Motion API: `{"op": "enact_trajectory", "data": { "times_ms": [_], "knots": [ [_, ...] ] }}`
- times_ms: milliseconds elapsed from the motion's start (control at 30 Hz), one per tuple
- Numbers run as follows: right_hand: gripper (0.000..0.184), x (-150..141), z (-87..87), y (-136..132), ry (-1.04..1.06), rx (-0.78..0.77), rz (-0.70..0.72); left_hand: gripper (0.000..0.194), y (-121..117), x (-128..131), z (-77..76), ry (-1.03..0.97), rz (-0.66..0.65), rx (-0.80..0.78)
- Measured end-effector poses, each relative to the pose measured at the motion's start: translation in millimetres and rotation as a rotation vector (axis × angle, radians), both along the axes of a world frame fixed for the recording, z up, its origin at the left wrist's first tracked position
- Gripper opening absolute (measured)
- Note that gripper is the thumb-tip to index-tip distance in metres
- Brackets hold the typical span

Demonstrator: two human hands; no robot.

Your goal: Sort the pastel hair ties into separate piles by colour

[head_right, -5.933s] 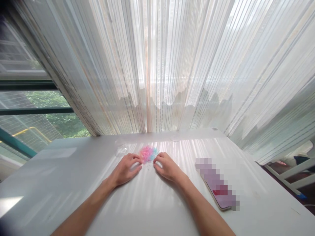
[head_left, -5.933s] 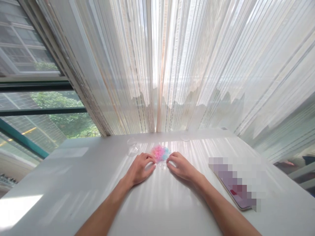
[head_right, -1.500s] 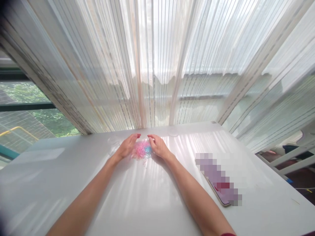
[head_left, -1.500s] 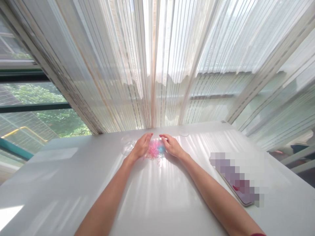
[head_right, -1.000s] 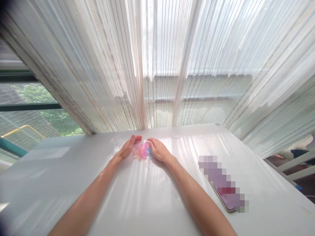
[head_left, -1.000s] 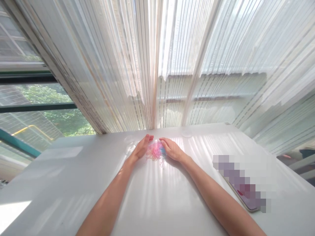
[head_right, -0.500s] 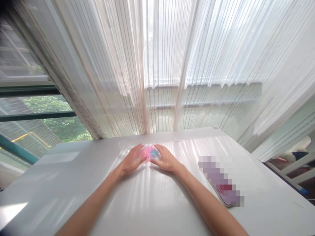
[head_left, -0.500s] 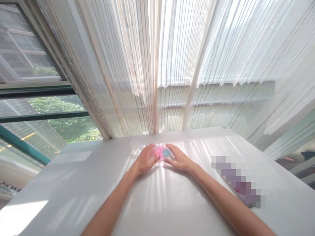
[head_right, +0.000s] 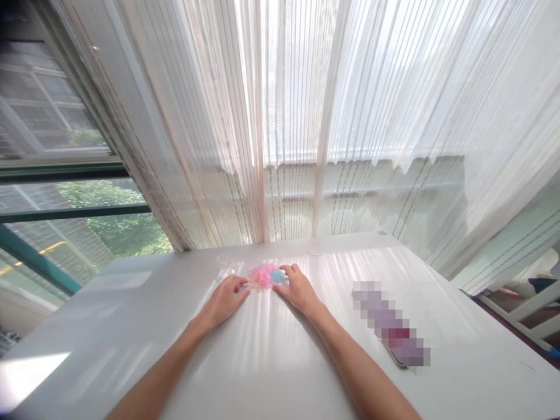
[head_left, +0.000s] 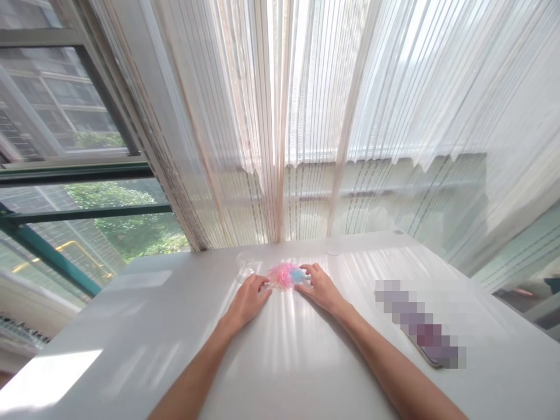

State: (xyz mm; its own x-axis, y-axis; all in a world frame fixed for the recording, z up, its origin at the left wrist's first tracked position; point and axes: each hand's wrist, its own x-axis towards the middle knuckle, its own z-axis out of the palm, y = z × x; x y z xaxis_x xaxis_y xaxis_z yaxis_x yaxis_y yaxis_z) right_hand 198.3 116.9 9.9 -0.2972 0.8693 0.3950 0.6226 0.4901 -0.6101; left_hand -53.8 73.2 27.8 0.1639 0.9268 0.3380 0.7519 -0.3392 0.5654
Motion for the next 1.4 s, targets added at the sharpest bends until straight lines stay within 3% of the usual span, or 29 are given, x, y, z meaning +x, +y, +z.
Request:
{"op": "enact_trajectory", "data": {
  "times_ms": [167,400,533,633,733,867,1000,1067,1233,1400],
  "knots": [
    [0.023,-7,-1.3,5,0.071,-0.001,-0.001,0.023,17,14,2.4,-0.041,-0.045,-0.018],
    [0.020,-1,-5.3,11,0.201,0.031,-0.059,0.033,38,26,9.1,-0.051,-0.026,0.018],
    [0.019,4,-8.1,9,0.224,0.035,-0.092,0.048,46,30,19.9,0.035,-0.138,-0.034],
    [0.019,5,-6.1,7,0.210,0.035,-0.088,0.035,53,34,28.4,0.106,-0.203,-0.100],
    [0.014,8,-1.8,2,0.167,0.033,-0.037,0.033,60,37,36.9,0.143,-0.194,-0.127],
    [0.022,13,1.4,-4,0.086,0.019,0.065,0.034,67,37,51.7,0.171,-0.178,-0.139],
    [0.007,11,-0.2,-2,0.038,0.018,0.091,0.032,71,33,68.8,0.180,-0.189,-0.139],
    [0.009,8,-1.6,2,0.038,0.022,0.078,0.032,72,32,74.5,0.181,-0.196,-0.138],
    [0.013,1,-3.8,8,0.076,0.043,0.032,0.033,75,31,72.6,0.175,-0.194,-0.146],
    [0.012,4,-3.5,9,0.134,0.064,-0.030,0.047,74,33,68.2,0.160,-0.165,-0.131]
  ]
}}
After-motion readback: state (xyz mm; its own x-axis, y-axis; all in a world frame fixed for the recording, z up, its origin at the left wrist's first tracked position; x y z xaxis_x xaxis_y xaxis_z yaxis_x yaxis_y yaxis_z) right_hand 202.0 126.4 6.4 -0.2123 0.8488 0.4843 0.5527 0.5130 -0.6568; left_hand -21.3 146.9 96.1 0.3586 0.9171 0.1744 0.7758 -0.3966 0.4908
